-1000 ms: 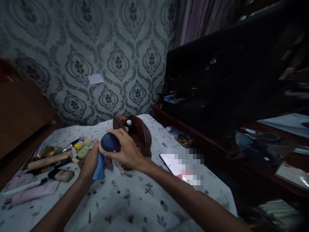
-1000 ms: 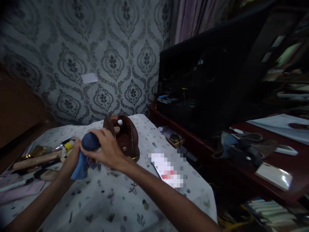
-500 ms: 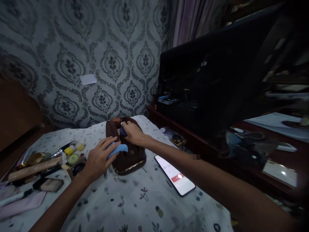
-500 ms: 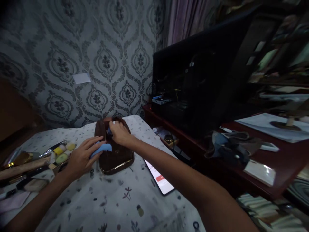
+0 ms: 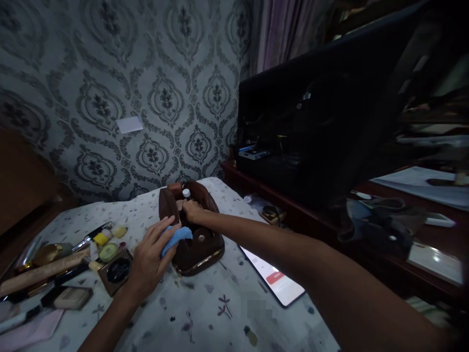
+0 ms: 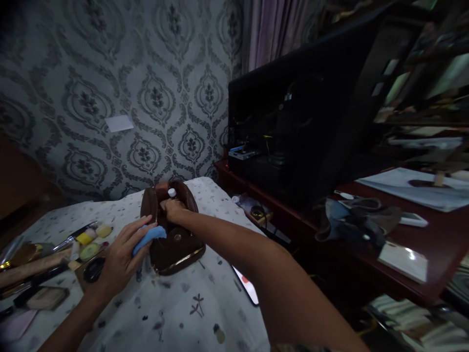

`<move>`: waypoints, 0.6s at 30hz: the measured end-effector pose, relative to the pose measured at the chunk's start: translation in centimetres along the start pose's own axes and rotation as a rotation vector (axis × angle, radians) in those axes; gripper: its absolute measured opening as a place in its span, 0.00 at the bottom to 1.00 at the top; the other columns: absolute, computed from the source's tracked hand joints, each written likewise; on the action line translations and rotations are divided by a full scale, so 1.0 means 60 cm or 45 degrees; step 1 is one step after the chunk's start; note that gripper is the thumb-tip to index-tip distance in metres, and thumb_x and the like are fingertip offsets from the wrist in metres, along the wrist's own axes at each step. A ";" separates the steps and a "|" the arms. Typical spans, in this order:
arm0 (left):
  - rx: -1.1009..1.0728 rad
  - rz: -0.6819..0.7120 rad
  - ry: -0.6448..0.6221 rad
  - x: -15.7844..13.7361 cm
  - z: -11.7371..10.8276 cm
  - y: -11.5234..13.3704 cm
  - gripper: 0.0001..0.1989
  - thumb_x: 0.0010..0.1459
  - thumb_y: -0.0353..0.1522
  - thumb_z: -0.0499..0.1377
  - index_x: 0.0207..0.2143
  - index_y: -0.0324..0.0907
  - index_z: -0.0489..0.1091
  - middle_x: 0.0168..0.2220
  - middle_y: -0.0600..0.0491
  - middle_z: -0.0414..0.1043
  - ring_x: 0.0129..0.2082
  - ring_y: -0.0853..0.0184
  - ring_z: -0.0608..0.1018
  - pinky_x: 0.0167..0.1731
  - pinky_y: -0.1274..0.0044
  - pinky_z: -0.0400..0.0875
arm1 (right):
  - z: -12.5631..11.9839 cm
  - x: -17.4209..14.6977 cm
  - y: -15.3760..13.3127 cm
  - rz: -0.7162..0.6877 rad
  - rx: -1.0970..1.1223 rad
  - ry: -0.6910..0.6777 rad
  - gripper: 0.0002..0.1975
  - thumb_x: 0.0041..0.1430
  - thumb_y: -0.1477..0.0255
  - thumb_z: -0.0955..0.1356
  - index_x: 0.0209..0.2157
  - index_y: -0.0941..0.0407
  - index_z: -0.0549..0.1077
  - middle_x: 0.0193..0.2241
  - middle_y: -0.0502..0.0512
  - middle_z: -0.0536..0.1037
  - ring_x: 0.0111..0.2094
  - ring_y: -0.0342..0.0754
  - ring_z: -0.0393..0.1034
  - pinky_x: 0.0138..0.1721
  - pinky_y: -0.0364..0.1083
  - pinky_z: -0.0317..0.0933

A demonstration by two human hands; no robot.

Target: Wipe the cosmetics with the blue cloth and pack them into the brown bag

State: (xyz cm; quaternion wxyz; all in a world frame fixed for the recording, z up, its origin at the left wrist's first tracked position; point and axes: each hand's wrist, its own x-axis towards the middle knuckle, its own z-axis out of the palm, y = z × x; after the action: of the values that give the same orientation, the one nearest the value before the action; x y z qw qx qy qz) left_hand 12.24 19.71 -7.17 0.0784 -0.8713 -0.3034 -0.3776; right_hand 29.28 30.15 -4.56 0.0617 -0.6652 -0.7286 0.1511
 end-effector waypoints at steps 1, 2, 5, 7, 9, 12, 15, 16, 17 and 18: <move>-0.004 -0.008 0.002 0.000 0.002 0.000 0.19 0.66 0.32 0.53 0.58 0.50 0.65 0.59 0.49 0.68 0.59 0.58 0.70 0.56 0.64 0.69 | 0.003 0.005 0.000 0.023 0.007 0.004 0.17 0.66 0.67 0.67 0.54 0.58 0.70 0.51 0.60 0.73 0.48 0.52 0.72 0.48 0.55 0.69; -0.008 -0.011 0.007 0.000 0.003 0.000 0.19 0.66 0.32 0.53 0.58 0.50 0.65 0.59 0.49 0.68 0.59 0.58 0.70 0.55 0.64 0.69 | 0.006 0.008 0.001 0.048 0.012 0.002 0.17 0.66 0.67 0.67 0.54 0.58 0.69 0.51 0.60 0.73 0.48 0.52 0.72 0.48 0.55 0.70; -0.018 -0.016 0.020 0.000 0.005 0.002 0.18 0.67 0.31 0.53 0.58 0.50 0.65 0.59 0.48 0.68 0.59 0.58 0.70 0.55 0.64 0.69 | 0.014 0.013 0.001 0.076 0.028 0.003 0.18 0.66 0.66 0.67 0.54 0.58 0.69 0.51 0.60 0.73 0.48 0.52 0.72 0.47 0.55 0.70; -0.024 -0.022 0.016 0.000 0.006 0.002 0.18 0.66 0.31 0.53 0.58 0.49 0.65 0.59 0.48 0.68 0.59 0.58 0.70 0.55 0.64 0.69 | 0.018 0.012 0.002 0.073 0.035 0.016 0.19 0.65 0.66 0.67 0.55 0.58 0.68 0.52 0.60 0.72 0.49 0.52 0.71 0.48 0.56 0.69; -0.023 -0.028 0.010 -0.002 0.006 0.001 0.18 0.66 0.32 0.53 0.58 0.49 0.65 0.59 0.48 0.68 0.59 0.58 0.69 0.56 0.64 0.68 | 0.020 0.010 0.003 0.068 0.042 0.030 0.21 0.66 0.65 0.67 0.57 0.58 0.67 0.53 0.61 0.71 0.49 0.53 0.71 0.48 0.56 0.69; -0.027 -0.019 0.019 -0.002 0.007 0.000 0.18 0.66 0.32 0.53 0.58 0.49 0.65 0.58 0.48 0.68 0.59 0.58 0.70 0.56 0.64 0.68 | 0.018 0.007 0.004 0.063 0.049 0.032 0.23 0.67 0.66 0.66 0.60 0.56 0.63 0.53 0.61 0.71 0.49 0.53 0.71 0.49 0.57 0.69; -0.024 -0.009 0.026 0.000 0.008 0.002 0.17 0.67 0.32 0.52 0.57 0.48 0.66 0.58 0.47 0.69 0.58 0.58 0.70 0.55 0.64 0.69 | 0.014 0.002 0.003 0.062 0.041 0.019 0.25 0.67 0.66 0.65 0.62 0.56 0.61 0.54 0.61 0.71 0.49 0.53 0.72 0.48 0.56 0.69; -0.024 -0.009 0.030 0.001 0.008 0.004 0.17 0.67 0.32 0.52 0.57 0.48 0.66 0.58 0.47 0.69 0.58 0.58 0.70 0.55 0.64 0.69 | 0.012 0.000 0.002 0.060 0.036 0.015 0.25 0.67 0.66 0.66 0.62 0.56 0.61 0.54 0.62 0.72 0.49 0.53 0.72 0.48 0.56 0.70; -0.025 -0.010 0.030 0.002 0.008 0.005 0.17 0.67 0.32 0.52 0.57 0.48 0.66 0.58 0.47 0.69 0.58 0.58 0.70 0.55 0.64 0.69 | 0.010 -0.003 0.001 0.052 0.030 0.009 0.25 0.67 0.66 0.66 0.62 0.56 0.61 0.53 0.62 0.72 0.49 0.53 0.72 0.48 0.56 0.70; -0.028 -0.015 0.027 0.002 0.007 0.006 0.17 0.67 0.32 0.52 0.57 0.48 0.66 0.58 0.47 0.69 0.58 0.58 0.70 0.55 0.64 0.69 | 0.007 -0.006 0.001 0.040 0.026 0.004 0.24 0.66 0.66 0.66 0.62 0.57 0.62 0.53 0.62 0.72 0.49 0.53 0.72 0.48 0.56 0.70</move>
State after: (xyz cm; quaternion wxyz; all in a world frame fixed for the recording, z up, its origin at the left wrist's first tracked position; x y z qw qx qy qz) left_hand 12.77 19.65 -7.32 0.0699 -0.8664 -0.3034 -0.3905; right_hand 29.25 29.72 -4.92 0.0672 -0.6761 -0.7165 0.1582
